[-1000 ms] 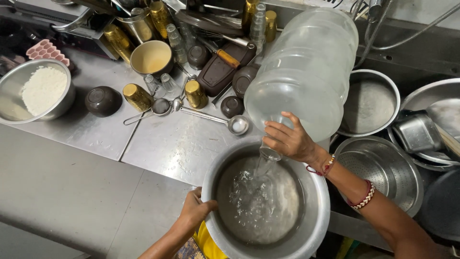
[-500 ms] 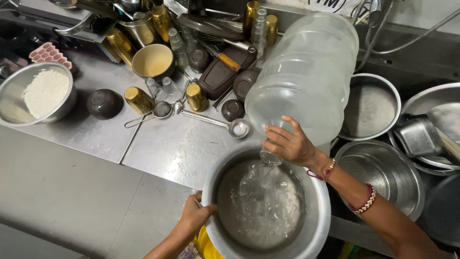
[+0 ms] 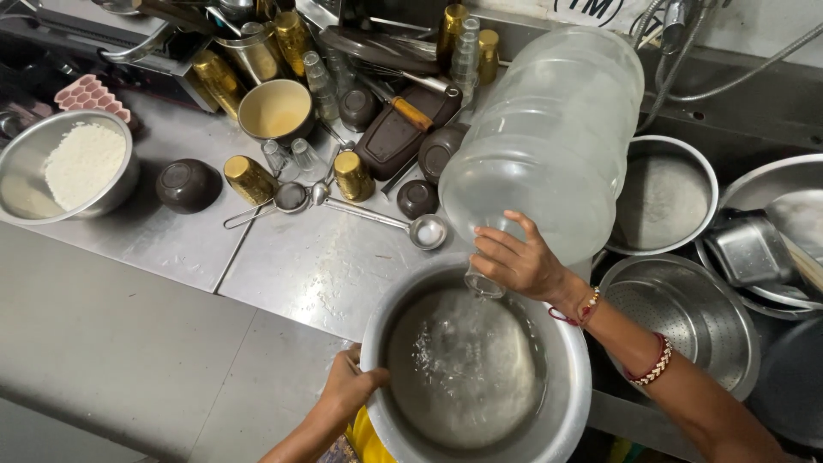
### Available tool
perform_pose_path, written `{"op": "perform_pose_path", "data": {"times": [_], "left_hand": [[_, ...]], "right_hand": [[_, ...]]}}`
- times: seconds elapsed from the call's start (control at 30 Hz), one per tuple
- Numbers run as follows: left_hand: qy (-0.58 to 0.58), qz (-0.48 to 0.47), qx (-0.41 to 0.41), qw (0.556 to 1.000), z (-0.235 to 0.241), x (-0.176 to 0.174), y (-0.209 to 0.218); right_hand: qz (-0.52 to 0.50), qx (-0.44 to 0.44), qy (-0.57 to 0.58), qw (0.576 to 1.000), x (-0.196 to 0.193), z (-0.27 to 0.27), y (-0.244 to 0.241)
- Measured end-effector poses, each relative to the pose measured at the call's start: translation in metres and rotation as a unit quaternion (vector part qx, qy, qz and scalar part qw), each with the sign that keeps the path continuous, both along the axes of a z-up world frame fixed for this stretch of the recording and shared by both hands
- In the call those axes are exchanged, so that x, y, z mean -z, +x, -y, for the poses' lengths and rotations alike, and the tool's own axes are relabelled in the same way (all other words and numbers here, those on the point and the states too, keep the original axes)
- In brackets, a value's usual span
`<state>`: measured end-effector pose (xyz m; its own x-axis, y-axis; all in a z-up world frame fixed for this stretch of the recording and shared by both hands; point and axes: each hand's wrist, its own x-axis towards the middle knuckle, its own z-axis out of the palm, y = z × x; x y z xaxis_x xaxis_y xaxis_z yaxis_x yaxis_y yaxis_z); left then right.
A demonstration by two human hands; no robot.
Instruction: The person secures a pressure cooker lid on a gas stove, then moves to a prep area to transfer cooked pasta from a colander into a bowl. They pour water from a large dispenser into a pot and rinse several small glasses under a tap before placing them in a tray.
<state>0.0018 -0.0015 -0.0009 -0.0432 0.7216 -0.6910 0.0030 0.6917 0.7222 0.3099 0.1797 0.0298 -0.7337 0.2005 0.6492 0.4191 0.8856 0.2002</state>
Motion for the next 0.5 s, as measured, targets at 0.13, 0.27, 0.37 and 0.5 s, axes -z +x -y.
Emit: {"op": "perform_pose_path", "data": {"times": [0.13, 0.27, 0.37, 0.5], "left_hand": [[0.011, 0.004, -0.006, 1.0, 0.002, 0.012, -0.003], [0.022, -0.014, 0.005, 1.0, 0.002, 0.015, -0.003], [-0.022, -0.04, -0.034, 0.998, 0.0, 0.006, 0.0], [-0.043, -0.035, -0.017, 0.998, -0.001, -0.005, 0.002]], "right_hand": [[0.005, 0.002, 0.002, 1.0, -0.001, 0.0, 0.0], [0.007, -0.001, -0.005, 1.0, -0.001, 0.001, 0.0], [-0.004, -0.002, -0.011, 1.0, 0.005, -0.001, 0.0], [-0.002, -0.004, -0.01, 1.0, 0.0, 0.001, 0.0]]}}
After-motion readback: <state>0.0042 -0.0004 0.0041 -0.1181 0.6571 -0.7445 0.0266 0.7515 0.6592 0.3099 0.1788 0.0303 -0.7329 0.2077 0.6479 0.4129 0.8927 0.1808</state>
